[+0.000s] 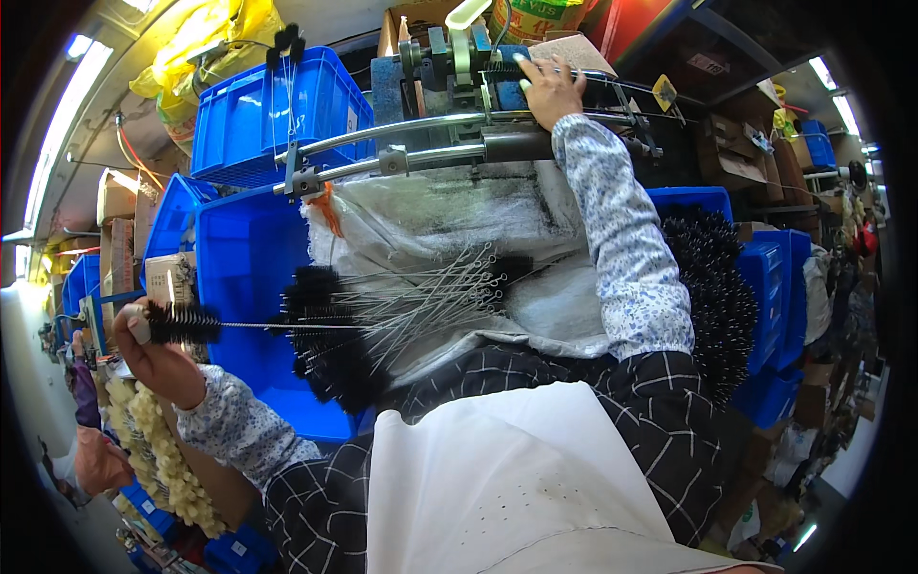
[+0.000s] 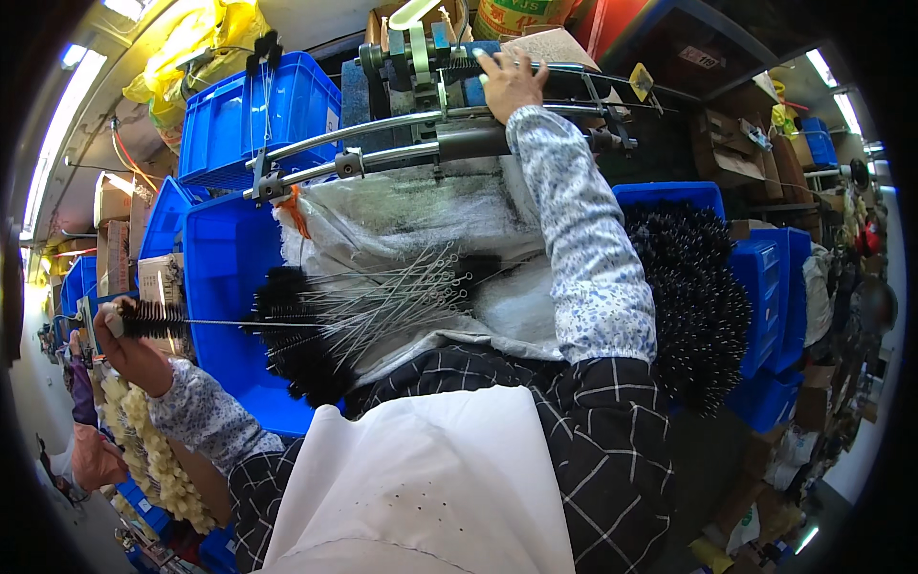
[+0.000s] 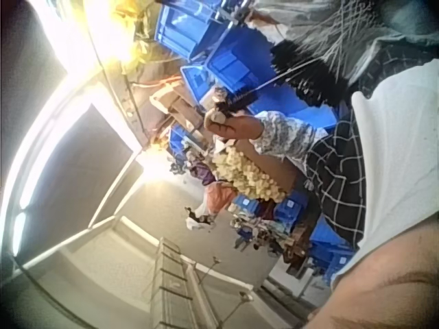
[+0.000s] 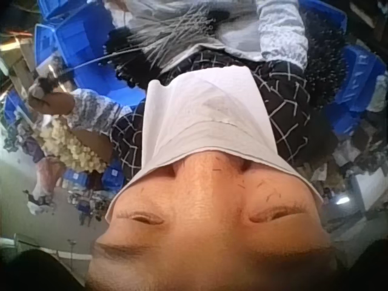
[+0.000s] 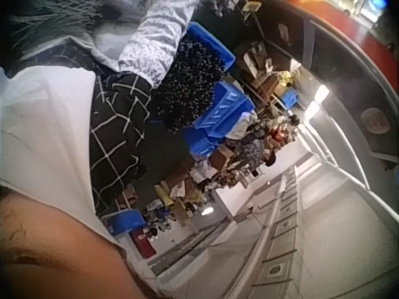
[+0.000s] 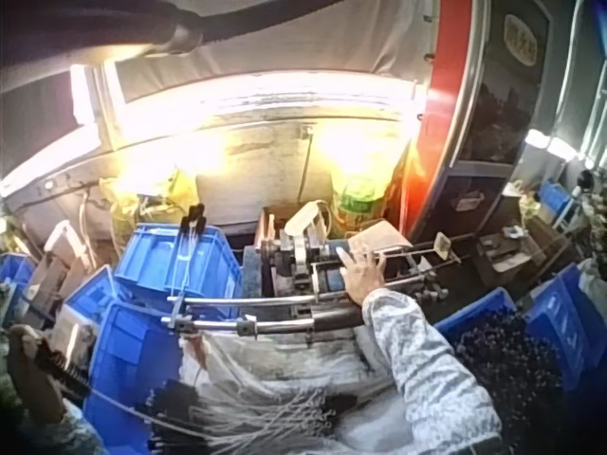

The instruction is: The recorder uses a brush-making machine and a hairdryer to assemble and finalize cylindrical brushes on an assembly line.

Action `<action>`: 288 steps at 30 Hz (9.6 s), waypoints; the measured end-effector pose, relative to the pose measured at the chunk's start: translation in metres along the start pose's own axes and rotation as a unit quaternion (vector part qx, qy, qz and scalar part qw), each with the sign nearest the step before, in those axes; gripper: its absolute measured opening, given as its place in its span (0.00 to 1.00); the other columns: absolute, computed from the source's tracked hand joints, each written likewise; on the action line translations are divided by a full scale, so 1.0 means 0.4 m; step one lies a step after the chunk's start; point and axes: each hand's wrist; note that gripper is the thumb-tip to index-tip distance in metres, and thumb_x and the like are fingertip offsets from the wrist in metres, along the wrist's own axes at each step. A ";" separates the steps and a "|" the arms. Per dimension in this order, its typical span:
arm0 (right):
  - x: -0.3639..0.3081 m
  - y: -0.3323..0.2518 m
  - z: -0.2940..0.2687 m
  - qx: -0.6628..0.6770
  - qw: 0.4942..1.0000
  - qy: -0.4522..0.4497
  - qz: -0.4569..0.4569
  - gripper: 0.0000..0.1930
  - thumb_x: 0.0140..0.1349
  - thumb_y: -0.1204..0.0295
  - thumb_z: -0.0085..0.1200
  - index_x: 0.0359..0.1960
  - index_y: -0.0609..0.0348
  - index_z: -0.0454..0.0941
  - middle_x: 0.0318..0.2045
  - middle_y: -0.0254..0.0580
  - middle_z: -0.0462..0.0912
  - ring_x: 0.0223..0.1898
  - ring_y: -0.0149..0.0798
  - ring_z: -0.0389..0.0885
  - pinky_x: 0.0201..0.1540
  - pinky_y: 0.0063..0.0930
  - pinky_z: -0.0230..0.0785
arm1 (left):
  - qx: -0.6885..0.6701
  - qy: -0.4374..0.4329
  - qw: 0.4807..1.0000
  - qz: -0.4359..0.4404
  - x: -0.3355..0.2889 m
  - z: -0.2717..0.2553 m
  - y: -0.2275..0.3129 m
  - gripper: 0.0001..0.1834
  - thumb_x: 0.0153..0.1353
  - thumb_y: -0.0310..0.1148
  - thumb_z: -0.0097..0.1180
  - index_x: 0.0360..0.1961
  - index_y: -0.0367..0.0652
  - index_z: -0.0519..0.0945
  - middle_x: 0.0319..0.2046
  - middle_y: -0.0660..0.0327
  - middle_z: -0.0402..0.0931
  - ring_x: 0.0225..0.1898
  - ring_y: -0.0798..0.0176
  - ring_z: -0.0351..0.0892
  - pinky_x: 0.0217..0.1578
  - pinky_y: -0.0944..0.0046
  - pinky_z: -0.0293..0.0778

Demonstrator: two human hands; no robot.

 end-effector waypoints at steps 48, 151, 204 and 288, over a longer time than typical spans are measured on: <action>0.031 0.089 0.004 0.072 0.985 -0.024 0.158 0.16 0.56 0.59 0.38 0.41 0.49 0.73 0.40 0.41 0.75 0.43 0.44 0.72 0.45 0.42 0.61 | 0.005 0.079 0.995 -0.061 -0.056 0.084 -0.019 0.11 0.60 0.36 0.42 0.34 0.39 0.69 0.25 0.65 0.66 0.24 0.74 0.64 0.24 0.75 0.63; 0.017 0.056 -0.017 0.093 0.987 -0.055 0.121 0.16 0.55 0.59 0.41 0.44 0.44 0.72 0.41 0.37 0.75 0.42 0.41 0.73 0.46 0.43 0.59 | -0.121 0.105 0.984 -0.077 -0.147 0.015 -0.041 0.17 0.56 0.27 0.41 0.48 0.37 0.64 0.40 0.52 0.69 0.38 0.58 0.72 0.39 0.62 0.71; 0.012 -0.034 -0.002 0.031 0.999 0.016 0.010 0.19 0.57 0.74 0.36 0.47 0.34 0.69 0.43 0.31 0.73 0.50 0.36 0.61 0.49 0.40 0.52 | 0.214 -0.150 0.965 -0.026 -0.237 0.092 -0.027 0.04 0.57 0.26 0.44 0.30 0.36 0.68 0.27 0.57 0.71 0.28 0.65 0.68 0.33 0.70 0.65; -0.017 -0.221 -0.027 0.127 0.981 0.023 0.143 0.15 0.54 0.71 0.44 0.45 0.52 0.70 0.39 0.33 0.73 0.40 0.35 0.72 0.41 0.38 0.59 | -0.446 -0.055 0.883 -0.134 -0.102 -0.020 0.015 0.12 0.61 0.38 0.38 0.30 0.39 0.62 0.28 0.61 0.61 0.28 0.68 0.63 0.29 0.72 0.66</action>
Point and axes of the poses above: each hand's wrist, its own x-axis towards the middle knuckle, its own z-axis out of the palm, y = z × x
